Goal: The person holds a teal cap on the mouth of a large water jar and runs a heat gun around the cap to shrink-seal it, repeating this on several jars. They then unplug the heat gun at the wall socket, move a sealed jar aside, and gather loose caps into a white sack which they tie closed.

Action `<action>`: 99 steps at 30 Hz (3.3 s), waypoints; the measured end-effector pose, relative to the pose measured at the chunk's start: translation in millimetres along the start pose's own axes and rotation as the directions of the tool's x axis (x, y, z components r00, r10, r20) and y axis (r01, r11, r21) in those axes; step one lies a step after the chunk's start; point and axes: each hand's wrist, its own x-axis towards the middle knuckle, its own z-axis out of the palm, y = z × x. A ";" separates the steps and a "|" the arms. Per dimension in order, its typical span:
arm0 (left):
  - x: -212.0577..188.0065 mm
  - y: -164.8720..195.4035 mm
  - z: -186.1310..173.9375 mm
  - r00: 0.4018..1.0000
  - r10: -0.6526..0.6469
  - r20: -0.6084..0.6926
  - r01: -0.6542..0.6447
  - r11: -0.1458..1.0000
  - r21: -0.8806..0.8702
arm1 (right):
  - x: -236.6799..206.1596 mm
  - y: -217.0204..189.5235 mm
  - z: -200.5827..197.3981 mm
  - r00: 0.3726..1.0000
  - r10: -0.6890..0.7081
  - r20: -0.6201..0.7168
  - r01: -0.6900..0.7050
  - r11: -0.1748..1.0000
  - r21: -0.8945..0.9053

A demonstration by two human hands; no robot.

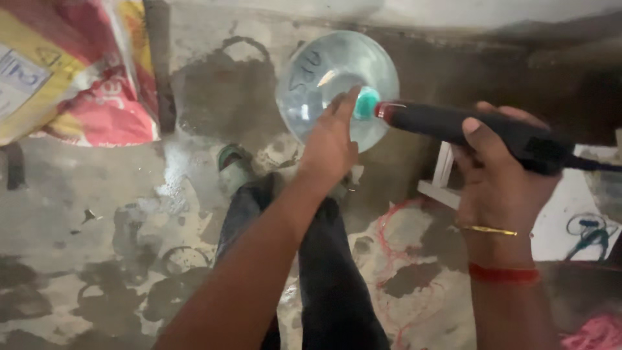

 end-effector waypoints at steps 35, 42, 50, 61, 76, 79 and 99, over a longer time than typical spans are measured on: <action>31.1 -13.7 48.5 0.961 -0.264 -0.075 0.197 0.853 -0.484 | 84.3 42.1 -75.0 0.935 0.337 -0.111 -0.321 0.937 0.141; 22.7 -12.9 41.4 0.956 -0.270 -0.118 0.258 0.960 -0.106 | 87.3 41.8 -59.0 0.963 0.257 -0.077 -0.252 0.965 0.071; -7.4 -2.4 21.4 0.967 -0.225 -0.116 0.222 0.974 -0.042 | 71.0 18.5 -18.5 0.995 0.083 0.050 -0.081 0.995 -0.054; -57.8 -19.8 -4.6 0.934 -0.355 -0.045 0.330 0.902 -0.278 | 27.2 -2.2 20.2 0.935 -0.237 0.265 0.342 0.801 -0.491; -28.3 -10.5 -19.8 0.983 -0.172 -0.062 0.169 0.985 -0.040 | -2.5 45.2 -30.8 0.983 0.094 -0.155 -0.084 0.994 0.071; 3.7 -0.6 -2.6 0.999 0.032 -0.006 -0.031 0.994 0.106 | -5.7 46.4 -55.0 0.931 0.271 -0.244 -0.232 0.956 0.179; 33.7 31.5 68.9 0.997 -0.055 -0.057 0.070 0.947 0.313 | 42.5 100.5 -130.8 0.883 0.379 -0.276 -0.252 0.879 0.404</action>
